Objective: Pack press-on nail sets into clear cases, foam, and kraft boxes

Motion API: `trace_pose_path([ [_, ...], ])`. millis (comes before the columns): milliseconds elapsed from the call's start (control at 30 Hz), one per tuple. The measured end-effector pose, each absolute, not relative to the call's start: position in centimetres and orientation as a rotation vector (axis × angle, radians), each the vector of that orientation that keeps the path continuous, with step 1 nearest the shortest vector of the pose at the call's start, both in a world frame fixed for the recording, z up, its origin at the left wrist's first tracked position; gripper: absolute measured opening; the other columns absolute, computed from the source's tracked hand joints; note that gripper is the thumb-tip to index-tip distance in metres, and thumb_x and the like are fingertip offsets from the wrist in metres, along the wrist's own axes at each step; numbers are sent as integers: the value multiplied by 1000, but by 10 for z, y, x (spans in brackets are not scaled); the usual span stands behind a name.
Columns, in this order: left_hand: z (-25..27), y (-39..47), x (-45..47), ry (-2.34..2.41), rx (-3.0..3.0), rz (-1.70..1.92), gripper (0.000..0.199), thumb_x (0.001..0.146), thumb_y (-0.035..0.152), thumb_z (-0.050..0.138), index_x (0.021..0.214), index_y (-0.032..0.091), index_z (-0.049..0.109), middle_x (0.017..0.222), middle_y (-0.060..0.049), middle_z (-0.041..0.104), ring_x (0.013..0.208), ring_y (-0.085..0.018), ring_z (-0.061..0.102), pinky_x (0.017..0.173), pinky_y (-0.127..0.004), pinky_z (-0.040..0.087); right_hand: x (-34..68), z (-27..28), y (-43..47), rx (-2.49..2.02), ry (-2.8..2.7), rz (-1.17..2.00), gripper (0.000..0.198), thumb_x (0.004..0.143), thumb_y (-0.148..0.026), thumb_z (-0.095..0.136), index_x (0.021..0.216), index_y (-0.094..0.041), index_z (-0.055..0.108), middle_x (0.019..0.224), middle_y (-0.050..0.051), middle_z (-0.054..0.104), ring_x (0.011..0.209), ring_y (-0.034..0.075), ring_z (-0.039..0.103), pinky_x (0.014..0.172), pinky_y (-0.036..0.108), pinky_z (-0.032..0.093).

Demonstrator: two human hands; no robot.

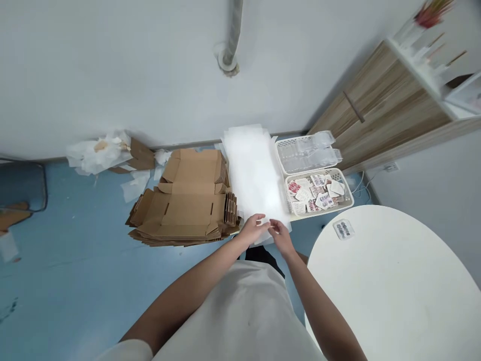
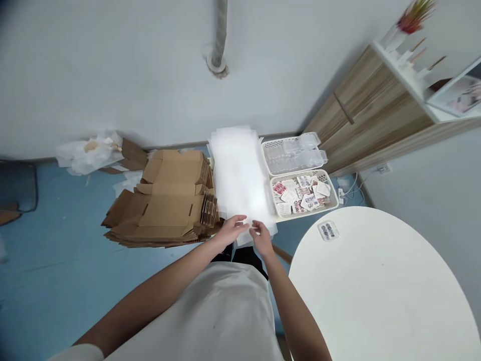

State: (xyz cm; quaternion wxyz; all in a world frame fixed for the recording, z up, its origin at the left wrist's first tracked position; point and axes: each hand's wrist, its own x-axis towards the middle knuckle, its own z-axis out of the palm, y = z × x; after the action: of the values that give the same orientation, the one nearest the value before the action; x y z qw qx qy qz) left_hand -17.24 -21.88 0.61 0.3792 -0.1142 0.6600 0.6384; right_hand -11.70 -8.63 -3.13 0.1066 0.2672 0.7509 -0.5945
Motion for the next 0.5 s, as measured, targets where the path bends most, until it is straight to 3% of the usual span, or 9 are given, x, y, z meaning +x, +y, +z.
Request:
trace_pose_path([
  [167, -9, -178, -229, 1703, -549, 1686, 52, 73, 41, 55, 120, 23, 41, 135, -8, 35, 123, -22, 33, 92, -29, 35, -184, -42, -68, 721, 2445, -1689, 41, 75, -35, 46, 113, -19, 48, 116, 11, 52, 103, 21, 50, 84, 38, 43],
  [300, -32, -153, -261, 1795, -663, 1616, 58, 74, 45, 52, 124, 21, 36, 136, -10, 32, 127, -23, 27, 96, -31, 30, -213, -63, -65, 527, 2647, -1359, 55, 73, -28, 49, 126, -17, 37, 135, 12, 32, 127, 27, 24, 100, 47, 26],
  [400, -51, -144, -265, 1857, -714, 1530, 60, 73, 46, 53, 123, 15, 37, 136, -14, 30, 126, -26, 26, 98, -32, 28, -216, -81, -67, 443, 2667, -1211, 62, 74, -23, 48, 132, -14, 27, 141, 13, 20, 131, 28, 11, 103, 49, 19],
  [500, -66, -139, -260, 1962, -725, 1524, 50, 73, 44, 53, 113, 15, 45, 130, -14, 37, 122, -25, 32, 96, -30, 29, -214, -90, -71, 286, 2612, -1200, 63, 74, -20, 47, 133, -14, 26, 140, 12, 23, 131, 28, 8, 103, 50, 17],
])
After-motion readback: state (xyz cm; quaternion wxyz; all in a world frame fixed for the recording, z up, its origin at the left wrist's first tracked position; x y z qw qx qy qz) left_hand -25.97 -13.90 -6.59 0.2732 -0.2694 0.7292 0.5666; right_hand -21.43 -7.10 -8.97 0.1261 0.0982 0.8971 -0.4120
